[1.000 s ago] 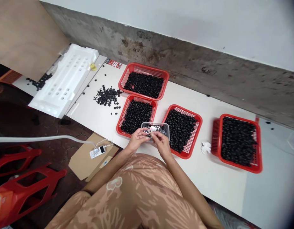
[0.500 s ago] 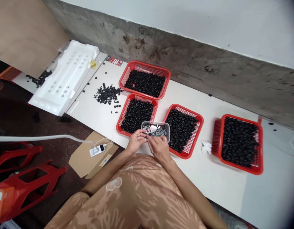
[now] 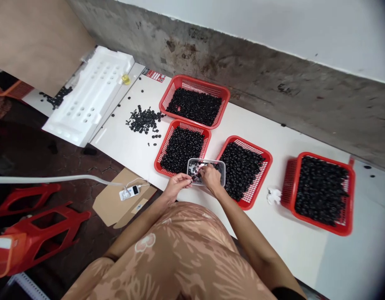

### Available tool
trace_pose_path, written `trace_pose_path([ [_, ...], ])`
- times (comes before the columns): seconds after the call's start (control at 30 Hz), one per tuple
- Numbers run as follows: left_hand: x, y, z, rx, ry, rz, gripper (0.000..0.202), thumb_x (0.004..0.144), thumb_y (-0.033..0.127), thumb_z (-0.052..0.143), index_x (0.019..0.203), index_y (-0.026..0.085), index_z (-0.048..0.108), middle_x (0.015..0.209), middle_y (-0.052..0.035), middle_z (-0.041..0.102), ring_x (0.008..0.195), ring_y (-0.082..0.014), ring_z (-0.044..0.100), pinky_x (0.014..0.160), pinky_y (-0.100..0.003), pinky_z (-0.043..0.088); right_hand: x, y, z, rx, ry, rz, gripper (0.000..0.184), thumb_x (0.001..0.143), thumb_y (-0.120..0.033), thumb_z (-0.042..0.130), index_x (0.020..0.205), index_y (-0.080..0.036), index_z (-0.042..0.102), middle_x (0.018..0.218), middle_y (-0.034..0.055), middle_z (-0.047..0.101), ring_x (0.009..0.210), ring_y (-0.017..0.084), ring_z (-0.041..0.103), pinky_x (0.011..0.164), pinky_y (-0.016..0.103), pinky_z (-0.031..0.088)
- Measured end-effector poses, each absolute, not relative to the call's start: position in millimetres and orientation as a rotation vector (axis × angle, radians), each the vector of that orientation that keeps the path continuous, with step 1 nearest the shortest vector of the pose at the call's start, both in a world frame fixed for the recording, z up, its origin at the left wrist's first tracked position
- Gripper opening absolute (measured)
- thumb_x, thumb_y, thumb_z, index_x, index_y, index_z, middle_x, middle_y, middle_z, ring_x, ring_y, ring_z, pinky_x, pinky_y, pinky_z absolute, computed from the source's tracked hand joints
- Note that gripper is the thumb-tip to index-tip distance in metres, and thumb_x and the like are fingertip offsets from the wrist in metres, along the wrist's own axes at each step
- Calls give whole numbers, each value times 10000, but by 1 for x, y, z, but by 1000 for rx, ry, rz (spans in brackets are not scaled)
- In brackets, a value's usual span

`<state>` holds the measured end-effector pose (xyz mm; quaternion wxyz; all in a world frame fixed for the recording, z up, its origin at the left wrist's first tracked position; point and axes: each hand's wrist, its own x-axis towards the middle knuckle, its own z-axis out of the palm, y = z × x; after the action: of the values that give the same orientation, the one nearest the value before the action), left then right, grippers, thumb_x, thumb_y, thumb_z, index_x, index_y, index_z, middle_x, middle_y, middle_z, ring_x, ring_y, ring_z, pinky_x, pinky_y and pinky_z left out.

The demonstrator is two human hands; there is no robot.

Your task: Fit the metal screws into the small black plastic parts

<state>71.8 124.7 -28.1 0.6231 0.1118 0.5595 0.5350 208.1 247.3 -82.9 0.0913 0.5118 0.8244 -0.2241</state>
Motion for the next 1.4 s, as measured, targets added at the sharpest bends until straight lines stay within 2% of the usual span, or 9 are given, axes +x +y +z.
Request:
trace_pose_path([
  [0.1,71,123,-25,156,1231,1252,311,628,272,781,874,131,654,825,-39,656,687,-117,609,716,-260,456,196,251,-89,1443,2456,-642,254,907,-254,477,1000,-132,679,1074,156,644,837,236,660,698,285,448],
  [0.23,69,124,-25,73,1205,1226,322,588,290,809,824,108,688,846,-59,656,700,-120,605,751,-278,461,196,250,-81,1390,2545,-697,222,899,-244,498,1026,-137,646,1034,133,666,850,219,658,722,278,465],
  [0.4,74,132,-30,98,1249,1187,403,567,363,830,855,104,722,902,-90,670,705,-126,595,747,-292,462,218,241,-44,1158,2962,-1186,171,891,-211,522,1011,-148,625,936,77,683,767,162,651,730,262,498],
  [0.57,81,145,-32,253,1219,1170,399,633,408,788,883,104,723,893,-93,672,713,-137,593,730,-292,462,235,231,-6,833,3132,-1407,218,934,-203,459,1064,-174,632,983,93,655,884,176,634,783,295,518],
  [0.77,86,158,-19,381,1202,1114,393,620,399,796,868,102,726,832,-76,678,660,-123,585,686,-263,455,246,225,2,1200,3042,-1630,200,921,-274,518,1030,-224,678,952,65,676,869,181,641,781,310,525],
  [0.9,89,163,-13,372,1155,1086,388,612,402,802,847,102,729,799,-69,673,634,-109,577,675,-252,453,250,220,-1,1470,2731,-1998,196,880,-345,589,981,-224,705,931,50,685,842,179,643,759,304,526],
  [1.03,88,163,-12,332,1098,1079,375,609,388,808,850,110,732,835,-75,678,662,-118,589,706,-270,457,250,215,-4,1609,2400,-2280,244,868,-401,588,971,-208,694,908,44,669,726,154,621,643,270,523],
  [1.17,84,161,-9,334,1100,1081,383,587,350,824,882,122,735,827,-71,686,701,-141,614,751,-285,455,251,217,-1,1635,2493,-2173,245,901,-395,535,984,-196,651,861,35,634,679,136,585,639,261,506],
  [1.4,83,160,-11,393,1164,1080,371,644,377,787,902,117,731,809,-65,684,667,-135,600,715,-275,447,249,222,13,1288,3106,-1432,210,962,-292,440,990,-190,621,936,78,634,873,179,602,781,303,474],
])
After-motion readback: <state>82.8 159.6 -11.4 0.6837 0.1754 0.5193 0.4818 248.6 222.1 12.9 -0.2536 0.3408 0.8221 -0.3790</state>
